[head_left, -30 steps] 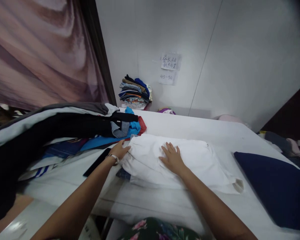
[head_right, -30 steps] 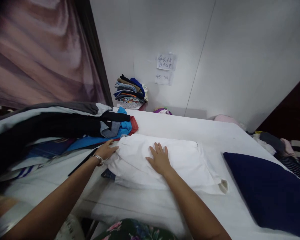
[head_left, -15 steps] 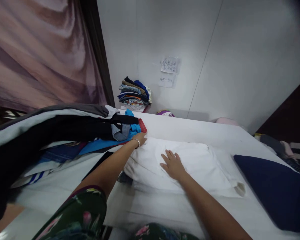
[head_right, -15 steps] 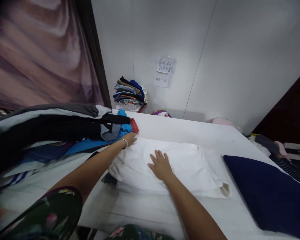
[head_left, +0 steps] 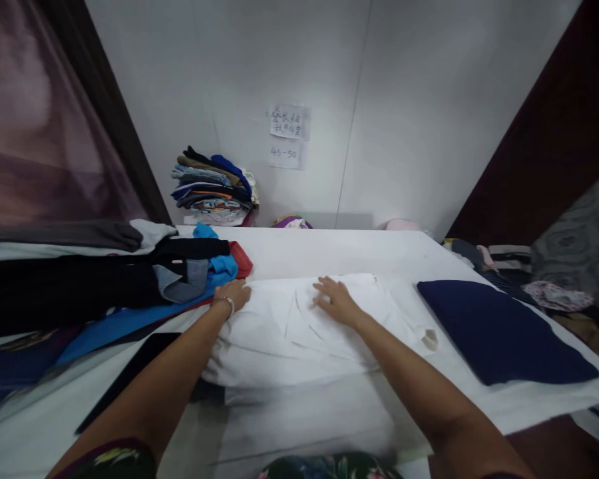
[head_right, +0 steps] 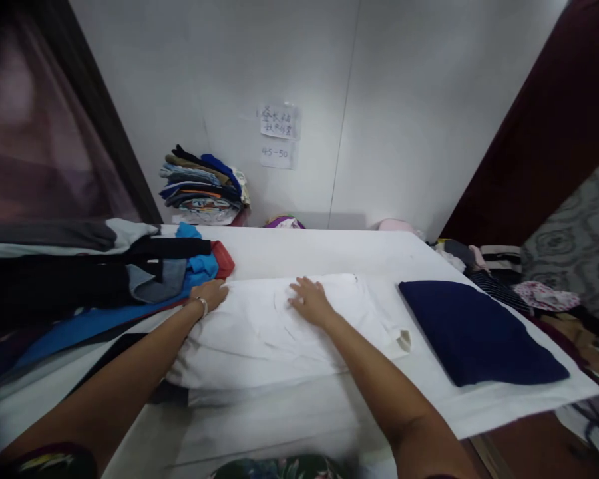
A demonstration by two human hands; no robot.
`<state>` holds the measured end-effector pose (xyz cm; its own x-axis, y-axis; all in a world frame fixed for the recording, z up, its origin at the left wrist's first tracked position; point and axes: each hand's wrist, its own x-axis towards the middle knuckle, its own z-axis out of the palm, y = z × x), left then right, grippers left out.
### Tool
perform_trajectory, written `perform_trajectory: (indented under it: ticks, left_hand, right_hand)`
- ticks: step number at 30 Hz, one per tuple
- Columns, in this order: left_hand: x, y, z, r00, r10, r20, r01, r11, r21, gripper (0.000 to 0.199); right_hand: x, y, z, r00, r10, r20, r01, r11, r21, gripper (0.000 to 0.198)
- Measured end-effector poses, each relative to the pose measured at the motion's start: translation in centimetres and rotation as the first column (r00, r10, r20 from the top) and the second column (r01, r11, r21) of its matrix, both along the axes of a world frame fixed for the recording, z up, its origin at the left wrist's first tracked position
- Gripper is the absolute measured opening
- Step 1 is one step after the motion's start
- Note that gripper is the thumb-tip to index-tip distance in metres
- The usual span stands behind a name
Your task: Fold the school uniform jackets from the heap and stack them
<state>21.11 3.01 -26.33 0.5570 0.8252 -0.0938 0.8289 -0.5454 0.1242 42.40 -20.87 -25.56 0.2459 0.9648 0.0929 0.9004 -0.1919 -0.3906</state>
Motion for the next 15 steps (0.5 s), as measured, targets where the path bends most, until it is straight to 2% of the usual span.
perform_trajectory:
  ticks: [2,4,6,10,15]
  left_hand:
    - [-0.1,-0.1,-0.1,1.0,-0.007,0.025,0.007,1.0,0.005,0.043]
    - [0.0,-0.2,0.0,0.999,0.0,0.052,-0.001,1.0,0.008,0.048]
    - [0.1,-0.3,0.0,0.997,0.016,0.076,-0.017,1.0,0.012,0.049]
    - [0.4,-0.1,-0.1,0.992,0.047,0.113,-0.049,0.999,0.016,0.046]
    - [0.5,0.4,-0.7,0.982,0.085,0.167,-0.085,0.996,-0.004,0.043]
  right_hand:
    - [3.7,-0.2,0.6,0.978,-0.171,0.123,0.178,0.983,-0.053,0.046]
    - [7.5,-0.6,0.8,0.921,-0.317,0.226,0.347,0.932,-0.106,0.044]
    - [10.8,-1.2,0.6,0.875,-0.407,0.26,0.451,0.882,-0.138,0.043]
    - [14.6,-2.3,-0.7,0.851,-0.472,0.231,0.516,0.832,-0.202,0.043]
    - [15.3,-2.5,-2.5,0.825,-0.521,0.22,0.562,0.799,-0.216,0.04]
